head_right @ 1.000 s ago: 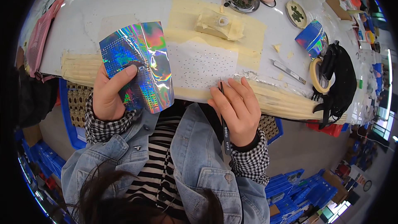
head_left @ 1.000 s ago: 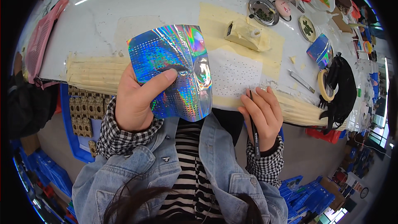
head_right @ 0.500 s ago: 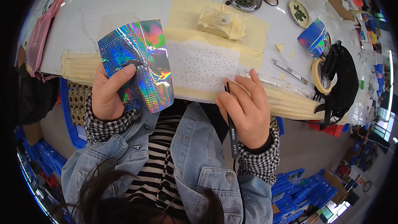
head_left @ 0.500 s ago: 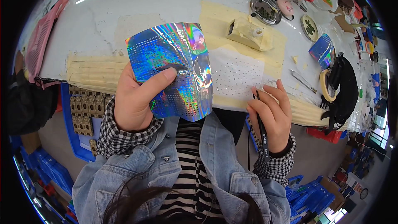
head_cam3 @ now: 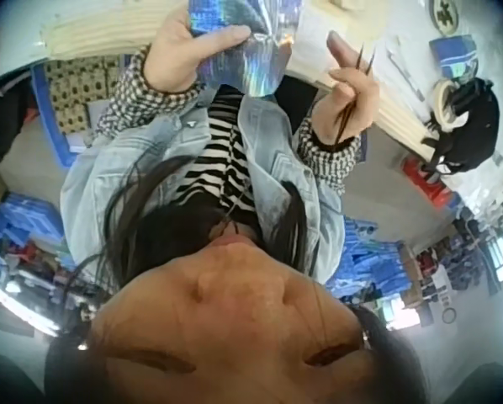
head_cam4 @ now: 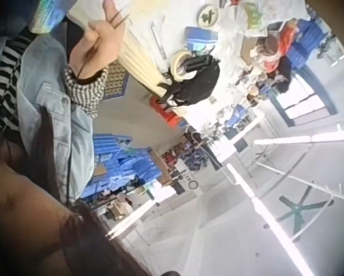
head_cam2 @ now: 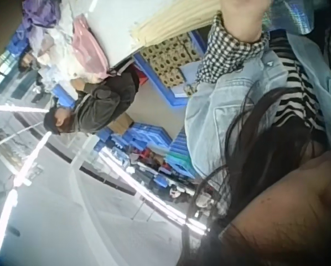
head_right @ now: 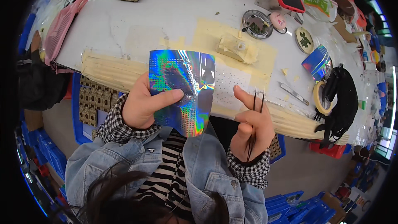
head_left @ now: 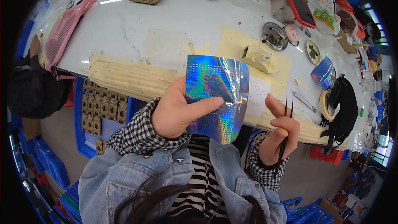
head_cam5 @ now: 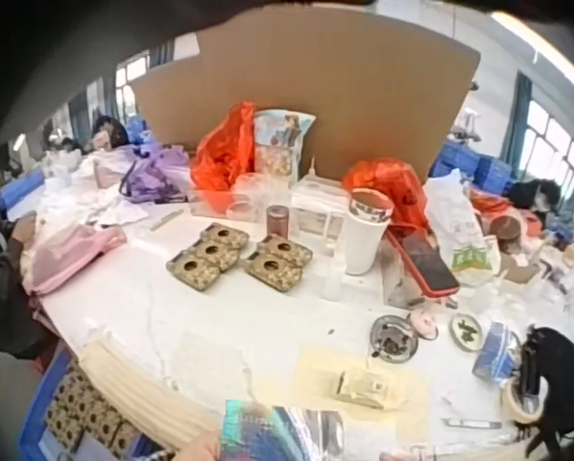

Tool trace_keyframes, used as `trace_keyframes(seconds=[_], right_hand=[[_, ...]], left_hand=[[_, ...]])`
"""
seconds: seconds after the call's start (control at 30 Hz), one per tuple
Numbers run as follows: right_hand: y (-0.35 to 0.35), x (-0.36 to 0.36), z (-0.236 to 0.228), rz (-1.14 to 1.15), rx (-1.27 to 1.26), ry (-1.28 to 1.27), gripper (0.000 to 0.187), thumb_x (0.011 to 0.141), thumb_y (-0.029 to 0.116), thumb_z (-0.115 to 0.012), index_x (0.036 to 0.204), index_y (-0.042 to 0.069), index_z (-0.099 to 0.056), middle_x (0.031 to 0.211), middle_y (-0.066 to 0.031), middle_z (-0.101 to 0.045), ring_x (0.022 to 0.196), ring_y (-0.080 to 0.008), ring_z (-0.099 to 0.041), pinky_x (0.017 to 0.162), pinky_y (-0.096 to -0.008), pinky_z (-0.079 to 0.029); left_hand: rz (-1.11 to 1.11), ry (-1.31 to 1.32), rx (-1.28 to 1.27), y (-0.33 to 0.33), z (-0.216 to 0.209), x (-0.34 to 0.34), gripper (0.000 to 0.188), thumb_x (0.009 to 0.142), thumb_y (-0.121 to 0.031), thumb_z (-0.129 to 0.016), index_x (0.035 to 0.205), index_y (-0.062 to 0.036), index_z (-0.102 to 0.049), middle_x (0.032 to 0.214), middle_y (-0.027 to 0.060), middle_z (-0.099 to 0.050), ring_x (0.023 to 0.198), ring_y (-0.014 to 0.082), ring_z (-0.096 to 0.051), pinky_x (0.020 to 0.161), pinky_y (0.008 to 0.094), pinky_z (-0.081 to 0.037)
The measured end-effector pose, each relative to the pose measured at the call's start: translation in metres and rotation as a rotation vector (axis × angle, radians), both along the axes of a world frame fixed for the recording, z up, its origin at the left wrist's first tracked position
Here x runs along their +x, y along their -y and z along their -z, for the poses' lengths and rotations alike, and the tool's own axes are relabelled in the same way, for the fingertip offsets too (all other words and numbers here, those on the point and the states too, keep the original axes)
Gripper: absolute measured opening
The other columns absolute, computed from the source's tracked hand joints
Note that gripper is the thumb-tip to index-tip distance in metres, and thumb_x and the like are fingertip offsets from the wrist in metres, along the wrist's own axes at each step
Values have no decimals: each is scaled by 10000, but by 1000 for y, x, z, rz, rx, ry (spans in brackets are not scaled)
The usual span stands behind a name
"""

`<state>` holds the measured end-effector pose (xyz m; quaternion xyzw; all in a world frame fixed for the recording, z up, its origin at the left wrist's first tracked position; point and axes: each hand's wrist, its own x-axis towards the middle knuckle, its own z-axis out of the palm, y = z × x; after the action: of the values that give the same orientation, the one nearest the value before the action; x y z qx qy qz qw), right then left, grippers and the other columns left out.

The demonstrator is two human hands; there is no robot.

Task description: Decorating a holographic card by using tweezers to pick small items from a sheet and place them onto the card.

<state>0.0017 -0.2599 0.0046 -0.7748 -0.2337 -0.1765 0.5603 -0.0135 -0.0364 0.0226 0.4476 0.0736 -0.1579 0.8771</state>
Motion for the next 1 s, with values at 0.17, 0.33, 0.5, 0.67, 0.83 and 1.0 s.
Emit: trace_keyframes(seconds=[0.17, 0.33, 0.5, 0.67, 0.83, 1.0], right_hand=[[-26, 0, -13, -196, 405, -464, 289, 849, -73, -617, 886, 60, -363, 1167, -215, -569, 896, -157, -610, 777, -283, -513], [-21, 0, -10, -90, 371, -408, 360, 795, -143, -630, 852, 86, -359, 1082, -166, -594, 745, -65, -519, 712, -207, -466], [-20, -6, -7, -92, 343, -343, 350, 799, -158, -609, 869, 86, -367, 1086, -181, -588, 869, -118, -572, 744, -202, -454], [-17, -5, -7, -34, 55, -49, 274, 938, 243, -557, 1004, 25, -404, 1157, -267, -544, 1075, -303, -574, 957, -415, -415], [-16, -21, -5, 86, -154, 127, 702, 893, 596, -485, 1211, -23, -392, 1184, -245, -579, 1127, -350, -567, 1086, -532, -283], [-26, -28, -32, -66, -354, 131, 478, 669, 103, -821, 1094, -6, -632, 1030, -143, -684, 1089, -319, -620, 932, -476, -501]], left_hand=[[132, 20, 7, 4, -1, -5, 292, 880, -23, -633, 1163, 9, -567, 1074, 73, -662, 953, 123, -632, 858, 285, -518], [24, 80, 18, 4, 2, -8, 350, 885, 5, -615, 1221, 17, -516, 1088, 80, -658, 970, 129, -631, 870, 288, -520], [-25, 100, -10, 3, 2, -12, 378, 890, 15, -600, 1250, 24, -483, 1103, 92, -654, 984, 129, -631, 880, 282, -518], [-56, 114, -3, 1, 1, -18, 413, 894, 25, -587, 1282, 25, -444, 1103, 112, -653, 989, 133, -634, 882, 273, -518], [-69, 107, 2, 2, 0, -21, 429, 885, 40, -589, 1280, 19, -421, 1088, 120, -656, 989, 142, -638, 876, 279, -525], [-86, 110, 26, 8, 0, -22, 466, 869, 46, -600, 1286, 10, -395, 1085, 122, -654, 994, 146, -636, 879, 284, -523]])
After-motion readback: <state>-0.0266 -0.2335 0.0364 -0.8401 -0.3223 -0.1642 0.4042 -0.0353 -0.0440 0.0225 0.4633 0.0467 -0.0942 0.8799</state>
